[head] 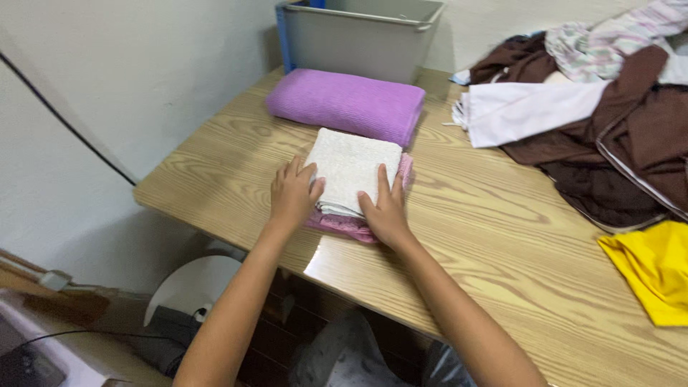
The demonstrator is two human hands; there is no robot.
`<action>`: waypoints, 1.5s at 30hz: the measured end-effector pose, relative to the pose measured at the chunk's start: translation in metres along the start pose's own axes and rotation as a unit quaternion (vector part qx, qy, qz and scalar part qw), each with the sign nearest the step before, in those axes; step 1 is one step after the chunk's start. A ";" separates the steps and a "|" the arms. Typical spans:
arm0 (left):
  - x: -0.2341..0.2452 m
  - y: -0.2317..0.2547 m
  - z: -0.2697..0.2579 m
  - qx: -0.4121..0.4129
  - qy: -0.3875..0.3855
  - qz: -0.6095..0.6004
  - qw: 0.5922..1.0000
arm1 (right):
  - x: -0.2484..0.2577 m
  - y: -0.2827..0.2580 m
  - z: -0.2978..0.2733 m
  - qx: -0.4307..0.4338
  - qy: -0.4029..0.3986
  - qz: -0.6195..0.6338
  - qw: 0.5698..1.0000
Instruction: The person folds a pink towel, a white towel, and a patterned bedsheet on a wooden table. They smooth each item, fold it into a compact rectangle, and stack the folded items together.
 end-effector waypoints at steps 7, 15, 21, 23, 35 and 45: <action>0.002 -0.005 -0.005 -0.021 0.045 0.045 0.998 | -0.046 -0.033 0.034 -0.030 -0.020 -0.007 0.999; 0.003 -0.060 0.008 -0.039 0.050 -0.003 0.998 | -0.085 -0.043 0.076 -0.013 -0.025 -0.029 0.999; 0.003 -0.111 0.029 -0.048 0.054 -0.033 0.997 | -0.116 -0.053 0.116 -0.008 -0.042 -0.037 0.998; 0.002 -0.126 0.037 -0.039 0.037 -0.032 0.998 | -0.124 -0.057 0.129 0.004 -0.048 -0.037 0.998; 0.009 -0.180 0.062 0.014 0.007 -0.053 0.998 | -0.158 -0.078 0.179 0.031 -0.048 -0.036 0.998; 0.010 -0.204 0.076 0.014 0.012 -0.046 0.999 | -0.175 -0.083 0.203 0.006 -0.051 -0.062 0.997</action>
Point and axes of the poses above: each hand's wrist, its own z-axis towards the middle knuckle, its own x-axis out of the back of the hand, y = z × x, the point moved 7 cm from there along z, towards the middle knuckle, and after that the axes turned 11 degrees about -y, right-handed, at the moved point
